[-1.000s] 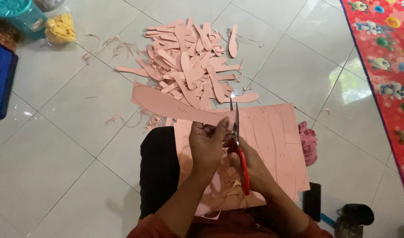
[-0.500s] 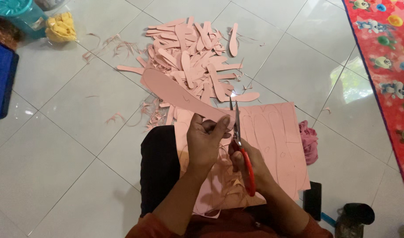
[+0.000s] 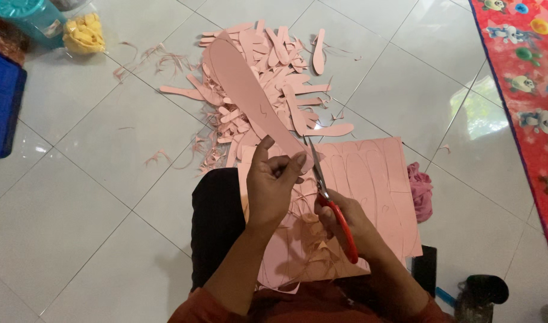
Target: The person sits on the floor and uses red-handled scissors to cut elongated oval shapes from a sheet of pink foam. They follow pre-drawn outlines, rotate the material as needed, and accumulate a pile of finished cutouts and trimmings on the floor.
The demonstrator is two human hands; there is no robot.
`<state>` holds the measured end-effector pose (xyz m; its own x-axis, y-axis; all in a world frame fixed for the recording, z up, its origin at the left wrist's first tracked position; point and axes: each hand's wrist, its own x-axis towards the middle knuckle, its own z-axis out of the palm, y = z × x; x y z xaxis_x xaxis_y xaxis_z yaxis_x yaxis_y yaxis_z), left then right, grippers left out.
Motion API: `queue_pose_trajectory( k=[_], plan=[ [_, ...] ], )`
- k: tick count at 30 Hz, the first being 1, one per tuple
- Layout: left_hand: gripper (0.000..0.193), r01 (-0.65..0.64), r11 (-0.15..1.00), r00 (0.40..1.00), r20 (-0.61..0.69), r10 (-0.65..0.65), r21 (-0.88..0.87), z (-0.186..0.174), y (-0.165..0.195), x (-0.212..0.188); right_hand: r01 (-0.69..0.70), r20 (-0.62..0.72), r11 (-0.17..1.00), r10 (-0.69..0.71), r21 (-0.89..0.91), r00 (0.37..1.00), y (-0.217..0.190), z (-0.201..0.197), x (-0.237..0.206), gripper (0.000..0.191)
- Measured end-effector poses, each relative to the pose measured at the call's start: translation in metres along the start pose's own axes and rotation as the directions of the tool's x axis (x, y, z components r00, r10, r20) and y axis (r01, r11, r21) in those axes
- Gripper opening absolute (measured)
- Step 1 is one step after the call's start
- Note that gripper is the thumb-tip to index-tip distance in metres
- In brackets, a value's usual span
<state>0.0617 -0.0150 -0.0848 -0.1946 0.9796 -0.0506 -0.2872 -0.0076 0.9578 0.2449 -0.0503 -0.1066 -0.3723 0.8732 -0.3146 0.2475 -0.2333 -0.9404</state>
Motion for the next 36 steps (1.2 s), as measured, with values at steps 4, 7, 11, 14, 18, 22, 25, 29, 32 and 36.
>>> queue_pose_trajectory(
  k=[4, 7, 11, 14, 18, 22, 25, 29, 32, 36],
  plan=[
    [0.07, 0.023, 0.992, 0.997, 0.073, -0.033, 0.126, -0.003, 0.008, -0.001, 0.036, -0.012, 0.997, -0.037, -0.068, 0.999, -0.003, 0.001, 0.002, 0.057],
    [0.074, -0.029, 0.988, 0.994, 0.107, 0.013, 0.153, 0.001, 0.011, -0.004, 0.104, 0.013, 0.994, -0.104, -0.038, 0.994, -0.003, 0.007, 0.002, 0.068],
    [0.074, -0.016, 0.988, 0.991, 0.13, -0.004, 0.155, 0.002, 0.012, -0.006, 0.181, 0.041, 0.983, -0.181, 0.006, 0.983, -0.003, 0.008, 0.001, 0.074],
    [0.073, -0.014, 0.993, 0.991, 0.134, -0.002, 0.121, 0.001, 0.01, -0.005, 0.132, 0.016, 0.991, -0.132, 0.008, 0.991, -0.003, 0.006, -0.002, 0.07],
    [0.072, -0.001, 0.994, 0.987, 0.162, -0.017, 0.111, -0.004, 0.006, -0.003, 0.134, 0.042, 0.987, -0.139, 0.092, 0.989, -0.002, 0.001, -0.002, 0.056],
    [0.07, -0.015, 0.988, 0.983, 0.183, -0.014, 0.156, -0.008, 0.005, 0.0, 0.066, 0.029, 0.998, -0.067, 0.025, 0.997, -0.002, -0.004, -0.001, 0.041],
    [0.069, -0.015, 0.982, 0.983, 0.18, -0.02, 0.19, -0.009, 0.005, 0.004, -0.03, 0.003, 0.999, 0.03, 0.018, 1.0, -0.003, -0.004, -0.002, 0.034],
    [0.059, -0.01, 0.986, 0.985, 0.174, -0.019, 0.168, -0.009, 0.005, 0.007, -0.014, 0.006, 0.999, 0.014, 0.048, 1.0, -0.006, -0.003, -0.003, 0.033],
    [0.056, -0.01, 0.991, 0.986, 0.166, -0.012, 0.135, -0.007, 0.005, 0.008, 0.013, -0.011, 1.0, -0.013, 0.015, 1.0, -0.007, 0.0, -0.001, 0.036],
    [0.06, -0.01, 0.986, 0.982, 0.189, -0.022, 0.164, -0.002, 0.001, 0.005, 0.193, 0.041, 0.979, -0.196, 0.067, 0.98, -0.006, 0.0, 0.002, 0.049]
  ],
)
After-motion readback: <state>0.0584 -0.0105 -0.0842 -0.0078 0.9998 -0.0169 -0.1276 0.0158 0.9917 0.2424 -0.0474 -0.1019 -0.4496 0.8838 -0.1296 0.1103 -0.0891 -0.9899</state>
